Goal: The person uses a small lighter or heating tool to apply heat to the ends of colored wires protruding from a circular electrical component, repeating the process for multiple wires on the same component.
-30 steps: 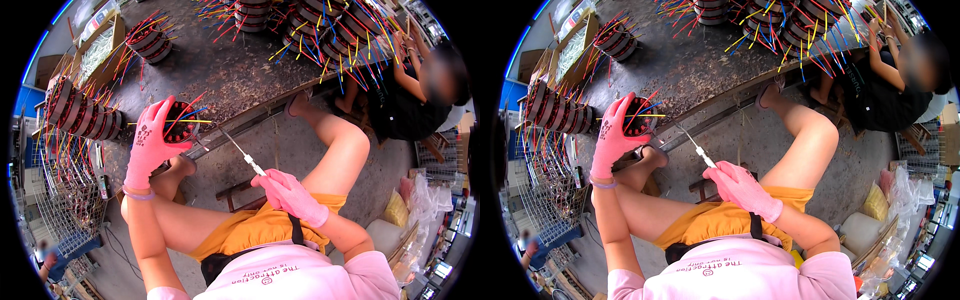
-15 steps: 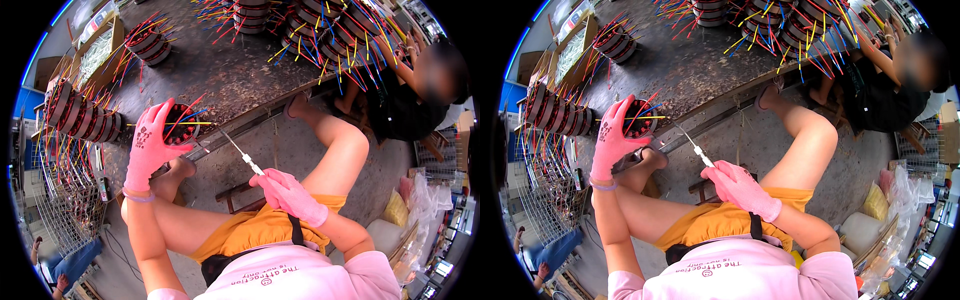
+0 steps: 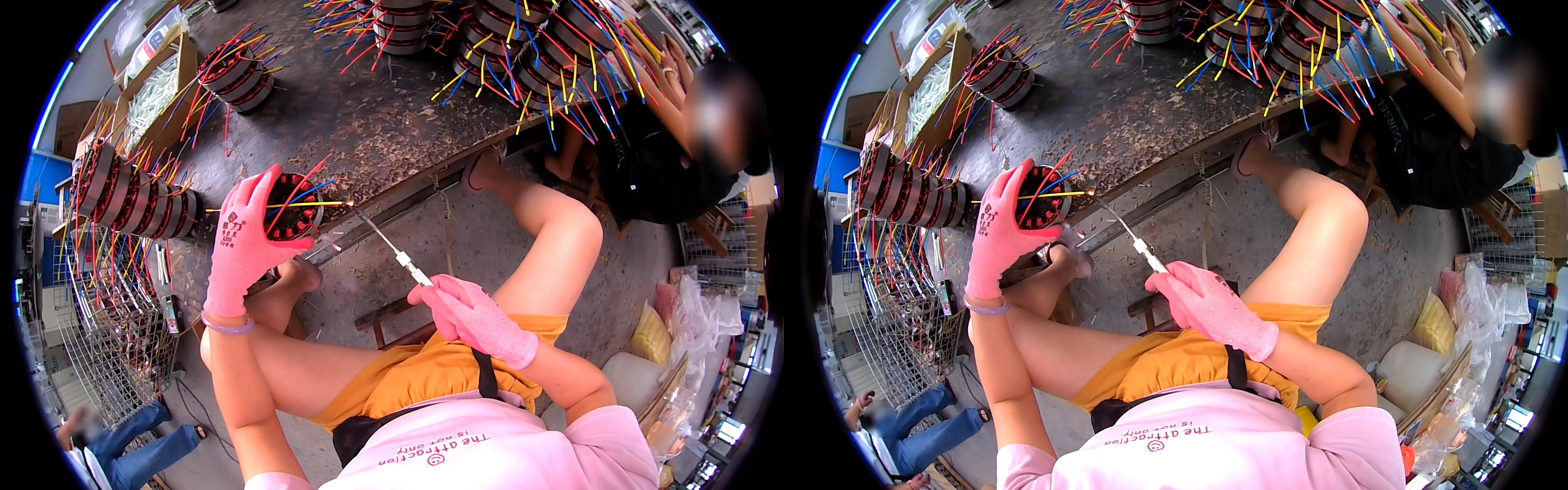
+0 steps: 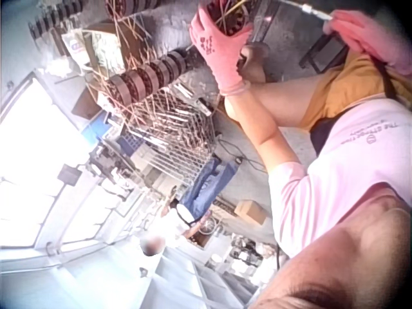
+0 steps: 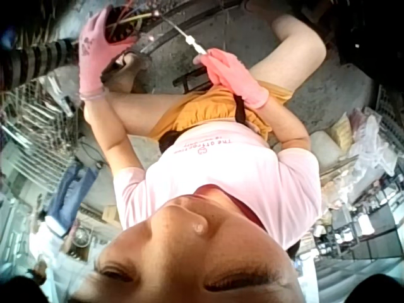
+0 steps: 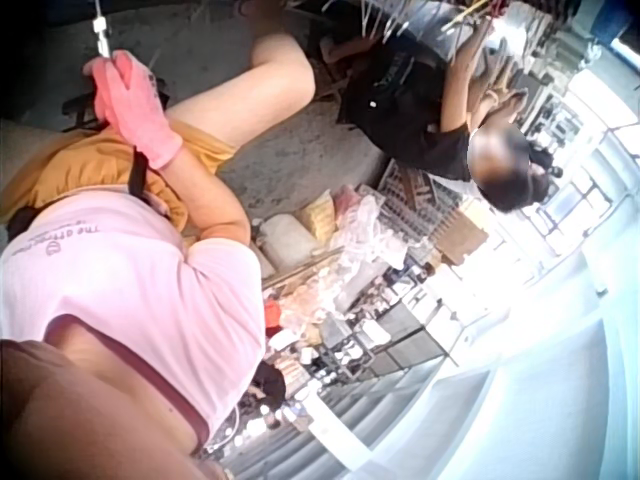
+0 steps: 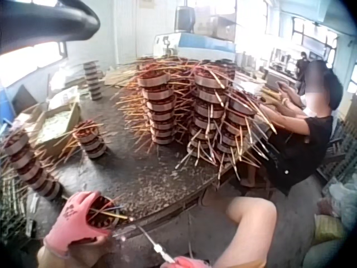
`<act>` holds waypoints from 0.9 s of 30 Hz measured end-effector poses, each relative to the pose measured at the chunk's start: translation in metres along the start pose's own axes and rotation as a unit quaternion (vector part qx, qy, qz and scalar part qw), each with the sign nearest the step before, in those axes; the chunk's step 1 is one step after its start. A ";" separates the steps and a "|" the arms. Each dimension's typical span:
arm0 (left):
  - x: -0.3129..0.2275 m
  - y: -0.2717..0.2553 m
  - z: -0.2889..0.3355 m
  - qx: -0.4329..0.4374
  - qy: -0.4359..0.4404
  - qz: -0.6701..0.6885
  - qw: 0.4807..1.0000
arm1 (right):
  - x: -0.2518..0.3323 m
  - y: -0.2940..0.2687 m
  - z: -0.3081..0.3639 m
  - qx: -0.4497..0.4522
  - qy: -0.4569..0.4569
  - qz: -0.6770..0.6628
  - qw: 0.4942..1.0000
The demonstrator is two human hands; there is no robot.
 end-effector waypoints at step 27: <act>0.005 0.003 0.000 0.024 -0.016 0.010 1.000 | -0.004 -0.001 0.000 -0.009 -0.004 0.005 1.000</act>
Point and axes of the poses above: each hand's wrist, its own z-axis away from the middle knuckle, its own y-axis out of the palm, x = y × z, the point moved 1 cm from there along -z, towards the middle knuckle, and after that the axes turned 7 degrees about x, right-handed, at the moved point
